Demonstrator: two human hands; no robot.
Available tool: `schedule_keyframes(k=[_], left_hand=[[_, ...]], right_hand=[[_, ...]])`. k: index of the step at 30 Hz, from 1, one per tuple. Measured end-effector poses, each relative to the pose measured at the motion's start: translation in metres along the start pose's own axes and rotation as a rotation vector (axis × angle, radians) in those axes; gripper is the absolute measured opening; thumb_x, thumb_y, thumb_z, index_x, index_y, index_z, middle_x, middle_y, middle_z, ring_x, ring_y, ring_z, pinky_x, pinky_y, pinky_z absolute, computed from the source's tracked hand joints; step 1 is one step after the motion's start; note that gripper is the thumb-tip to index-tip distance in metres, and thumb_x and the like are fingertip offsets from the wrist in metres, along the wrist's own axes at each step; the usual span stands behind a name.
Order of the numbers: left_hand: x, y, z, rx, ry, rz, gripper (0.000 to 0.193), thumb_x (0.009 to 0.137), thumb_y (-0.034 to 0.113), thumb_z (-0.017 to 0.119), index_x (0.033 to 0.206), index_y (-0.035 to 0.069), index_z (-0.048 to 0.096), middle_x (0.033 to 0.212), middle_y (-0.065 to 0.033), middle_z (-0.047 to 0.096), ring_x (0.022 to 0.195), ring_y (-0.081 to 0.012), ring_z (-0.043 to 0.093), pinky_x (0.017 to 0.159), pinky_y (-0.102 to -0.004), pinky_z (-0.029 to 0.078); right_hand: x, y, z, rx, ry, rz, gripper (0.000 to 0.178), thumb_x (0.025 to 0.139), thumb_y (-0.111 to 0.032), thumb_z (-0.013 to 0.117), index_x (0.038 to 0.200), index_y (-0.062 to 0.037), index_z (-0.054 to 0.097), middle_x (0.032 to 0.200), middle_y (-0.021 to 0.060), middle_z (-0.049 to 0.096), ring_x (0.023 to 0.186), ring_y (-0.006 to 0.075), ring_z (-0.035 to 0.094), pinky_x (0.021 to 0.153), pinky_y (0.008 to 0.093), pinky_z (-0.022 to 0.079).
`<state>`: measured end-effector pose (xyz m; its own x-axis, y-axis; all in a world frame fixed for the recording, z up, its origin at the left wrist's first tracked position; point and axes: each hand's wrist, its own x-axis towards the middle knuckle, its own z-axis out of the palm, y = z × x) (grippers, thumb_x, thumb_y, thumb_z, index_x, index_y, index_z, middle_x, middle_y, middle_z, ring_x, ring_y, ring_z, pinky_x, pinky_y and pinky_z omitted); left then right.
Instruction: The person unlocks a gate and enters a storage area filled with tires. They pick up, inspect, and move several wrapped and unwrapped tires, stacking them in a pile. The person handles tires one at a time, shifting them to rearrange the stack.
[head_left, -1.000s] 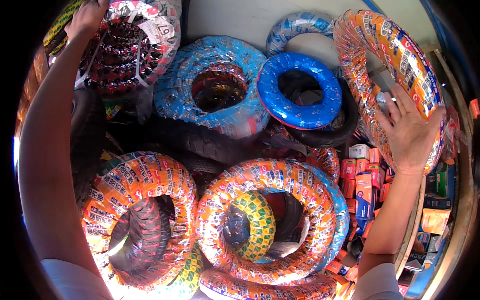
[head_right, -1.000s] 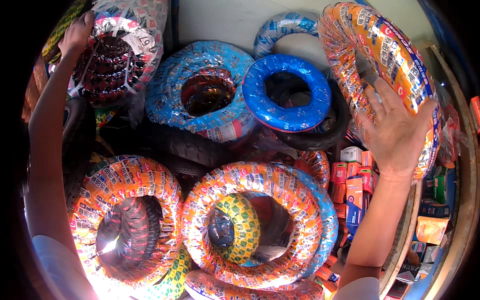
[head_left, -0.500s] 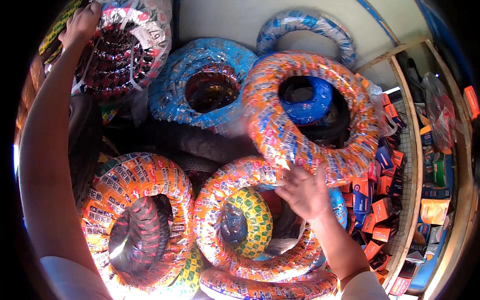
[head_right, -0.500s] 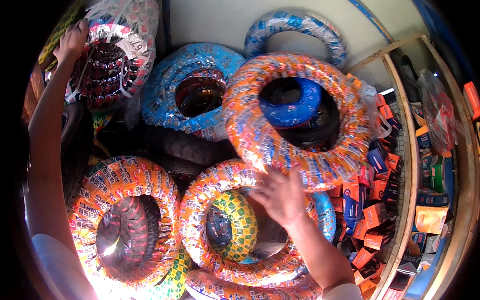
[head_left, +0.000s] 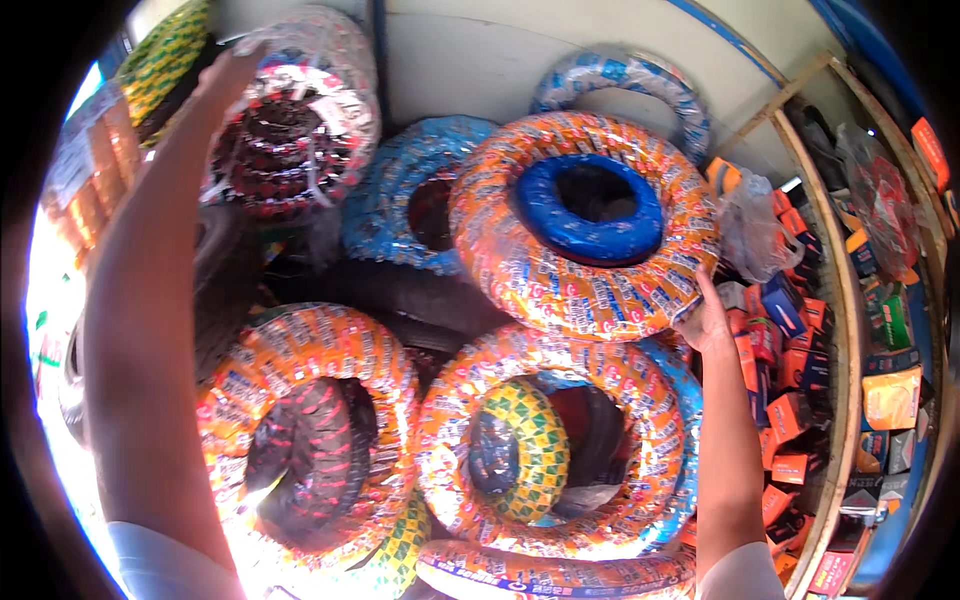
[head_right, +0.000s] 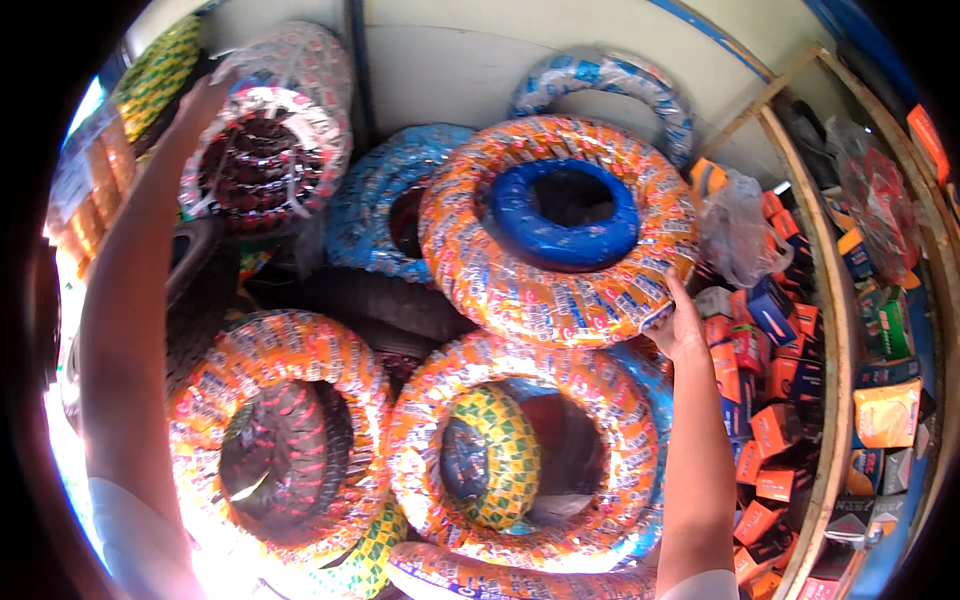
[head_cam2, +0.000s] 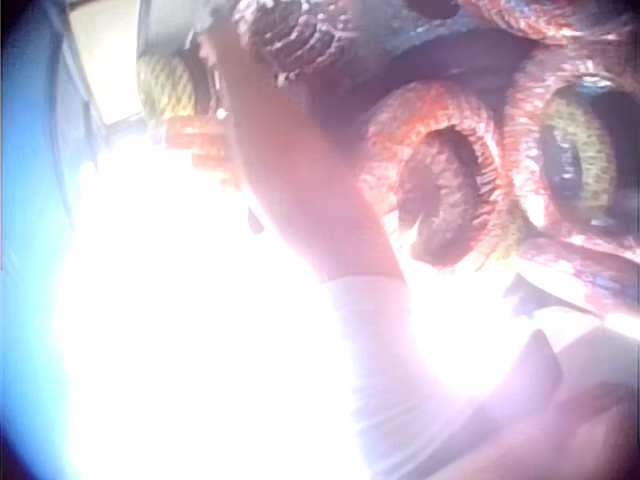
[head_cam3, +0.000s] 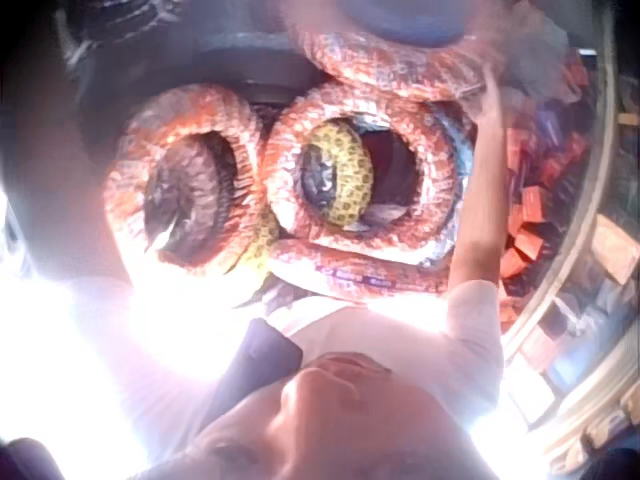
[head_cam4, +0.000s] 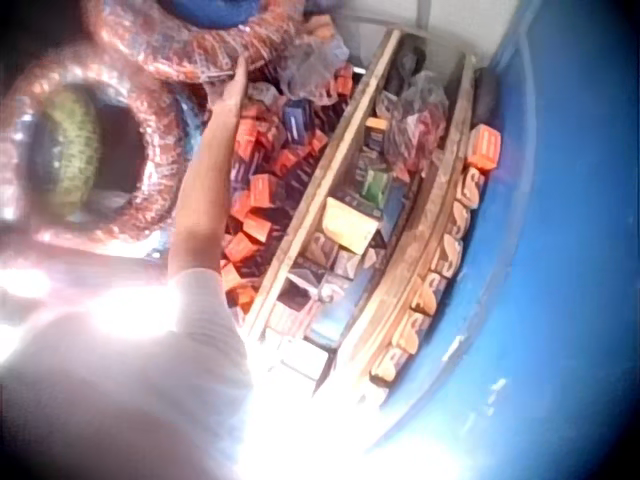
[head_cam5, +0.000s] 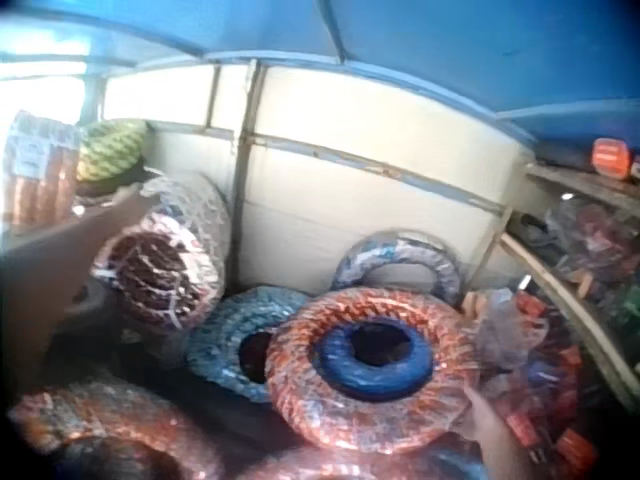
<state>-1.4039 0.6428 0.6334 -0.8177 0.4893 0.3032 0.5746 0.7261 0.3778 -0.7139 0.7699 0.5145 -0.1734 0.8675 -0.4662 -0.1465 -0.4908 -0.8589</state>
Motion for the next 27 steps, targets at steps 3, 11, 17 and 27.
schedule_keyframes(k=[3,11,17,27], left_hand=[[-0.053,0.008,0.022,0.146,-0.114,0.429,0.048,0.087,0.044,0.053,0.118,0.009,0.062,0.107,-0.0218,0.065,0.095,-0.0335,0.065,0.081,-0.0452,0.051],[-0.311,0.096,0.187,-0.902,-0.57,-0.407,0.087,0.068,0.044,0.081,0.128,-0.007,0.045,0.119,-0.0196,0.058,0.109,-0.0297,0.057,0.09,-0.04,0.047],[-0.33,0.075,0.201,-1.121,-0.631,-0.852,0.062,0.067,0.039,0.084,0.104,-0.004,0.06,0.095,-0.0098,0.065,0.086,-0.0193,0.065,0.076,-0.0325,0.052],[-0.346,0.088,0.148,-1.573,-0.701,-1.167,0.066,0.071,0.036,0.082,0.117,0.001,0.051,0.087,-0.0074,0.065,0.078,-0.0222,0.068,0.082,-0.0416,0.055]], right_hand=[[0.014,0.025,0.046,0.196,-0.1,-0.078,0.057,0.078,-0.027,0.075,0.124,-0.0045,0.05,0.114,0.0109,0.062,0.104,0.0273,0.062,0.09,0.0455,0.05],[-0.022,0.071,0.052,0.153,0.056,-0.167,0.049,0.08,-0.02,0.071,0.122,-0.0014,0.054,0.114,0.0104,0.062,0.106,0.0261,0.061,0.09,0.0438,0.051],[-0.036,0.072,0.066,0.188,0.082,-0.164,0.05,0.081,-0.025,0.072,0.121,-0.0017,0.054,0.117,0.0119,0.06,0.107,0.0287,0.06,0.092,0.0458,0.049],[-0.027,0.084,0.044,0.302,-0.105,-0.197,0.05,0.079,-0.029,0.071,0.121,-0.0065,0.055,0.115,0.0091,0.062,0.107,0.0292,0.059,0.091,0.0483,0.049]])
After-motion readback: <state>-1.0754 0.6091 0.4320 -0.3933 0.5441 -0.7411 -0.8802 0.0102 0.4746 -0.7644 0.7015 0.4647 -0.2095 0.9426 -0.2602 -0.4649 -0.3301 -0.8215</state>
